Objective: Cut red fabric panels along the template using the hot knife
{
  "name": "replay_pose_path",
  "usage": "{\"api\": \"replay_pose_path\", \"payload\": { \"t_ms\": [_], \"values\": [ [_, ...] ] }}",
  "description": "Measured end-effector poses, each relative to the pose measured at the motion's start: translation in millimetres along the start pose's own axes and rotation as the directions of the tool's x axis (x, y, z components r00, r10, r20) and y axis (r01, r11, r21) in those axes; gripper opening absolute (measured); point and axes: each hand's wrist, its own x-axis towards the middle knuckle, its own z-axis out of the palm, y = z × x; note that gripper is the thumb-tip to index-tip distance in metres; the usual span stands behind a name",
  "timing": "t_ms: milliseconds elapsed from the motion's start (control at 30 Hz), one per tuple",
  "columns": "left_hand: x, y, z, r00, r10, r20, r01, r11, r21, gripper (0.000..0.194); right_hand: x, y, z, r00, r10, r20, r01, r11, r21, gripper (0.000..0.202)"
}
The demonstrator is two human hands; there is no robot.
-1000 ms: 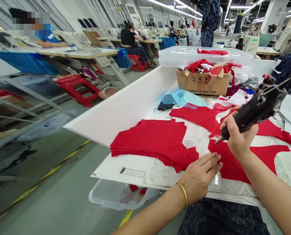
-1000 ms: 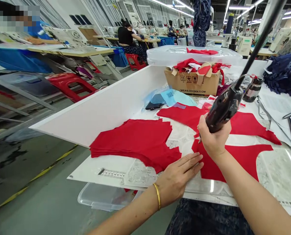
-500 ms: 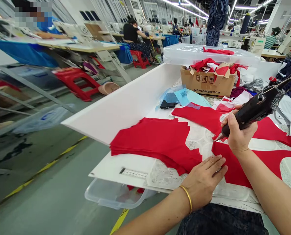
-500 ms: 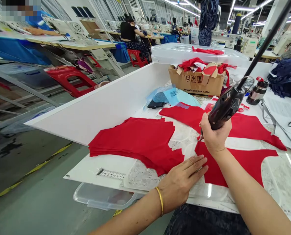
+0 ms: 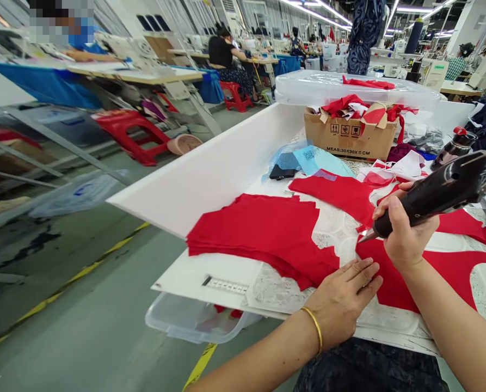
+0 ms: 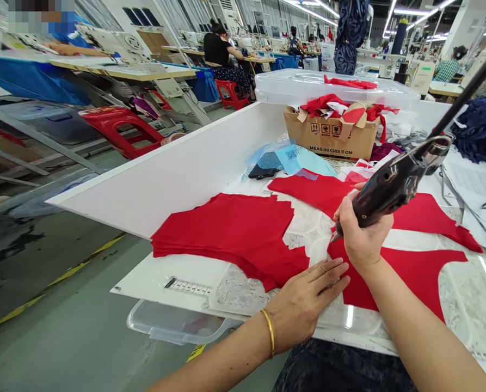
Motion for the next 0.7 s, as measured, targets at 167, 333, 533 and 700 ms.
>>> {"api": "replay_pose_path", "payload": {
  "t_ms": [167,333,533,700],
  "values": [
    [1,-1,1.7,1.0,0.002,-0.022,-0.002,1.0,-0.014,0.052,-11,-8,0,0.998,0.03,0.051,-0.032,0.999,0.041,0.021],
    [-2,0,0.0,0.999,0.015,-0.03,-0.015,1.0,0.005,0.051,-11,-9,-1,0.999,0.028,0.037,-0.03,0.998,0.047,0.017],
    [-9,4,-5.8,0.982,0.131,-0.138,-0.124,0.991,0.054,0.04,-15,-29,-14,0.996,0.044,0.079,-0.044,0.999,-0.004,0.021],
    [-9,4,-7.0,0.976,0.168,-0.138,-0.163,0.986,0.045,0.038,-21,-33,-22,0.995,0.021,0.097,-0.022,1.0,0.017,0.02]
  ]
}}
